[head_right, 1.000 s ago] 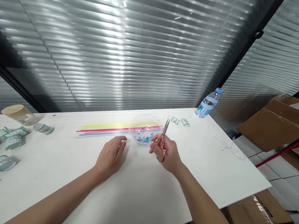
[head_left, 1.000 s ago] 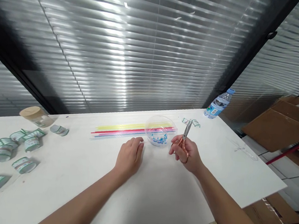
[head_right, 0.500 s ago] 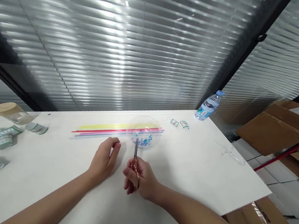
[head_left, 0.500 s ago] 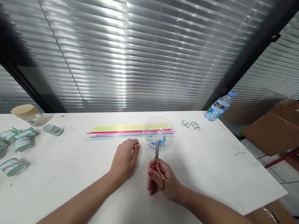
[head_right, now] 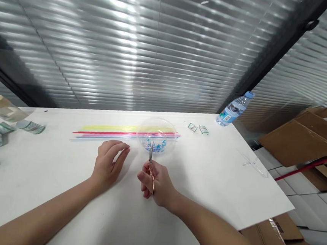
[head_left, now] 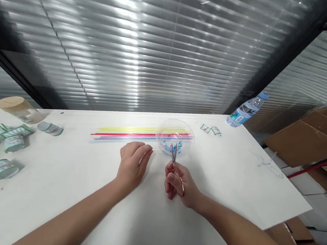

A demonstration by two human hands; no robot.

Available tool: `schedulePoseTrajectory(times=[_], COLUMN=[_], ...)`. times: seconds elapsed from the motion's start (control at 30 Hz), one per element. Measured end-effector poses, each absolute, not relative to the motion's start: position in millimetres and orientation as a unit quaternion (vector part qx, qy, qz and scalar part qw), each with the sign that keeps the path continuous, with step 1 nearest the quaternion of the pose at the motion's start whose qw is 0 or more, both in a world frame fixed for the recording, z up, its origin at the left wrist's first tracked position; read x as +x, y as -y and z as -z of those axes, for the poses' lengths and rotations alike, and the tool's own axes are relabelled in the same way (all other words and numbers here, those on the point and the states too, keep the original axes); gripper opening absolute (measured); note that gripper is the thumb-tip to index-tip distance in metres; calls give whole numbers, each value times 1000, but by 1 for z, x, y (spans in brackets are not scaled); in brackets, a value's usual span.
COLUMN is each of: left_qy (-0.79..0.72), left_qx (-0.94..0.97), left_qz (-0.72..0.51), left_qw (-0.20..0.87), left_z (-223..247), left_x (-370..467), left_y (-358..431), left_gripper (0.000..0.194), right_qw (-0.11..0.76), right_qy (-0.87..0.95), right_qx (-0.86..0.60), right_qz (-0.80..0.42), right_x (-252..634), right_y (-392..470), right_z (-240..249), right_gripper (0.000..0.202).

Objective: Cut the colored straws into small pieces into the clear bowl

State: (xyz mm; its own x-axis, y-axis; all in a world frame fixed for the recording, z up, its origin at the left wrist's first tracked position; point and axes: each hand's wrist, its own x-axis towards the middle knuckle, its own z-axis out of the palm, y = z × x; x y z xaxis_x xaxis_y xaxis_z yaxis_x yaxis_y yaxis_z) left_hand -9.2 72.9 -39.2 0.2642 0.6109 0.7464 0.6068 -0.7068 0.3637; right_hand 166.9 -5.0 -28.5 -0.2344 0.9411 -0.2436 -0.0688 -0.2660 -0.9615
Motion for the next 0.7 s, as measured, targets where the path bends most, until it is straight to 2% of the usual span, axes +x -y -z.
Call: schedulePoseTrajectory(times=[0.7], left_qy=[-304], left_qx=[824], left_qz=[-477], left_qw=[40], left_z=[37], left_x=[-10], left_y=[-74], left_gripper=[16], right_qw=[399], right_qy=[417], right_qx=[-531], right_qz=[-621], right_x=[167], right_y=[0], right_z=[24], right_gripper=[55])
